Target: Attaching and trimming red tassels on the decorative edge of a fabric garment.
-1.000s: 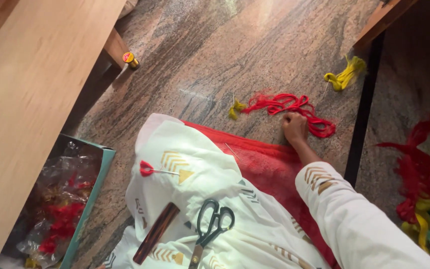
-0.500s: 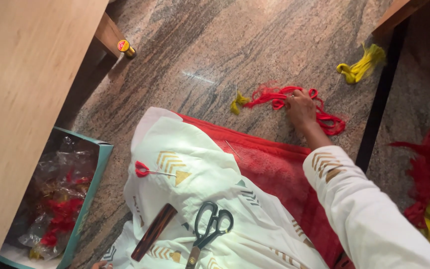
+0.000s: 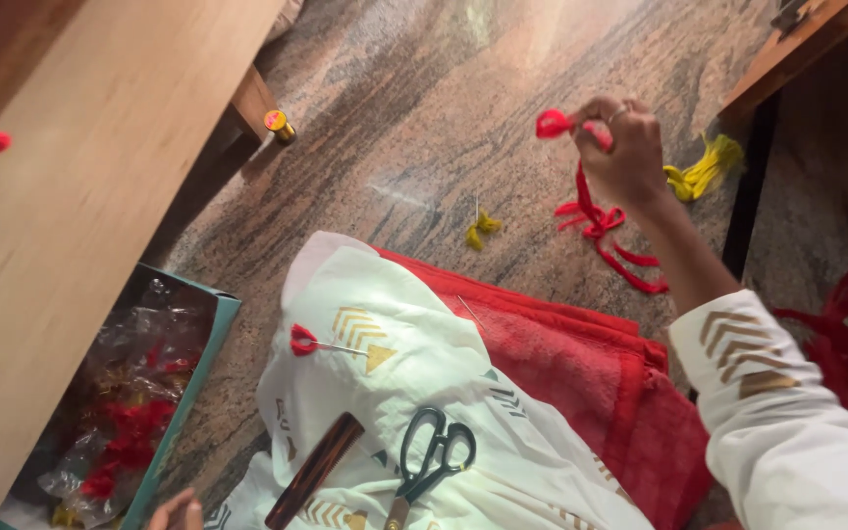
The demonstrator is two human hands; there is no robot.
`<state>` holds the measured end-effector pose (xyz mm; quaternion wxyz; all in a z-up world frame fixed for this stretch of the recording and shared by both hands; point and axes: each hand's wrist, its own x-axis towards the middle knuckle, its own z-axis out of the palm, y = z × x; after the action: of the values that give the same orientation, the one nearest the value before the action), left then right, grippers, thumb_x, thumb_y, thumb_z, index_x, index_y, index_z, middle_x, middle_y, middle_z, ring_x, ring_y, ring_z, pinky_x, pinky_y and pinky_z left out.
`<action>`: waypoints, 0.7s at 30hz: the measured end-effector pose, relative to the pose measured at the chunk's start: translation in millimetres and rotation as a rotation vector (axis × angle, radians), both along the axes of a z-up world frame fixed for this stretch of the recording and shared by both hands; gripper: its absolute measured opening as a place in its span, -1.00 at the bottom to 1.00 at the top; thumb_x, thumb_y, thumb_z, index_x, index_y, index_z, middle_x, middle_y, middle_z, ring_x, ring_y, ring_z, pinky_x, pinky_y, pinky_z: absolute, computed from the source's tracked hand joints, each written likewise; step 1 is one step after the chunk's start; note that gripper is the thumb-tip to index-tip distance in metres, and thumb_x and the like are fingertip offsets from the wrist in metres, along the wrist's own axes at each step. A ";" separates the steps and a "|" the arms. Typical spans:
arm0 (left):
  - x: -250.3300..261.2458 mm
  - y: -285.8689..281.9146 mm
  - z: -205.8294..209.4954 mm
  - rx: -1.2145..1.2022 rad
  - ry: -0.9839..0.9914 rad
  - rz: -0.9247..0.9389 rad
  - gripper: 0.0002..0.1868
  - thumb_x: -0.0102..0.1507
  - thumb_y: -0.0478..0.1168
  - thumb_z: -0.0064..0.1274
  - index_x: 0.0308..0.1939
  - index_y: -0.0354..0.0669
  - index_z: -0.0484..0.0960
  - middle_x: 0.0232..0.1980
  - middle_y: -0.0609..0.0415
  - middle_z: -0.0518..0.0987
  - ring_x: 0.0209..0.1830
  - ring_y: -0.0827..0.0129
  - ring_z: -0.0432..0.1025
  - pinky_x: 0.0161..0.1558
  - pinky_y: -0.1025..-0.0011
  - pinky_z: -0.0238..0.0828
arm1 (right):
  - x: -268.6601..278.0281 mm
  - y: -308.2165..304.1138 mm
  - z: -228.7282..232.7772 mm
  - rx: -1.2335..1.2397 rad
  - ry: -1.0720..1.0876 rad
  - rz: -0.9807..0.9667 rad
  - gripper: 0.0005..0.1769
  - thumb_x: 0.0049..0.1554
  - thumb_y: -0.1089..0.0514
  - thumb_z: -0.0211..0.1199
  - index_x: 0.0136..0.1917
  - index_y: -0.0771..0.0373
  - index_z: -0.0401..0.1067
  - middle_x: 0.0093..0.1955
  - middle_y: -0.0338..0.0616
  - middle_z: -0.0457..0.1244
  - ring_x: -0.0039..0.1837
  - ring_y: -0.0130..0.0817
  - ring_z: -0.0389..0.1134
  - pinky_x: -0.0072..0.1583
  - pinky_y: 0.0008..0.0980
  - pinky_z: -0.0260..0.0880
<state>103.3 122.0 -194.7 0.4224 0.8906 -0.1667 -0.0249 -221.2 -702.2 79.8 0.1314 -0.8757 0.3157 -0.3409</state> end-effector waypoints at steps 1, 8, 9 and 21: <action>-0.1 -31.9 23.9 -0.023 -0.005 0.004 -0.73 0.34 -0.14 0.16 0.08 -0.15 0.67 -0.14 -0.09 0.69 -0.06 0.29 0.61 0.07 0.33 0.52 | 7.6 5.8 25.4 0.047 -0.045 0.073 -0.91 0.20 0.26 0.31 0.00 0.19 0.56 -0.08 -0.12 0.41 0.05 -0.20 0.40 0.10 -0.19 0.39; -85.0 -224.2 270.0 0.102 -0.108 -0.102 -0.72 0.25 -0.21 0.17 0.03 -0.14 0.72 -0.04 -0.01 0.73 -0.02 0.31 0.63 0.03 0.32 0.51 | 72.1 92.7 176.9 0.227 -0.191 0.492 -0.86 0.19 0.26 0.26 0.02 0.34 0.45 -0.03 -0.13 0.42 0.14 -0.39 0.48 0.23 -0.37 0.42; -89.1 -236.0 280.9 0.089 -0.125 -0.073 -0.72 0.25 -0.21 0.17 0.03 -0.14 0.72 -0.04 -0.01 0.73 -0.02 0.31 0.63 0.03 0.32 0.51 | 82.5 104.7 189.5 0.212 -0.201 0.523 -0.86 0.19 0.26 0.26 0.02 0.34 0.45 -0.03 -0.13 0.42 0.14 -0.39 0.48 0.23 -0.37 0.42; -131.0 -362.6 374.0 -0.601 -0.150 -0.658 -0.01 0.17 0.01 0.35 0.54 -0.27 0.19 0.52 -0.14 0.32 0.56 0.08 0.18 0.52 0.16 0.07 | 163.6 281.1 280.6 0.646 -0.160 1.420 -0.54 0.21 0.31 0.36 0.35 0.31 0.34 0.05 -0.13 0.46 0.11 -0.49 0.47 0.22 -0.45 0.50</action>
<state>-27.7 -240.5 179.3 0.6186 0.6274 -0.4710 -0.0435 -57.6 -421.2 360.4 0.5884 -0.7592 -0.2466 -0.1287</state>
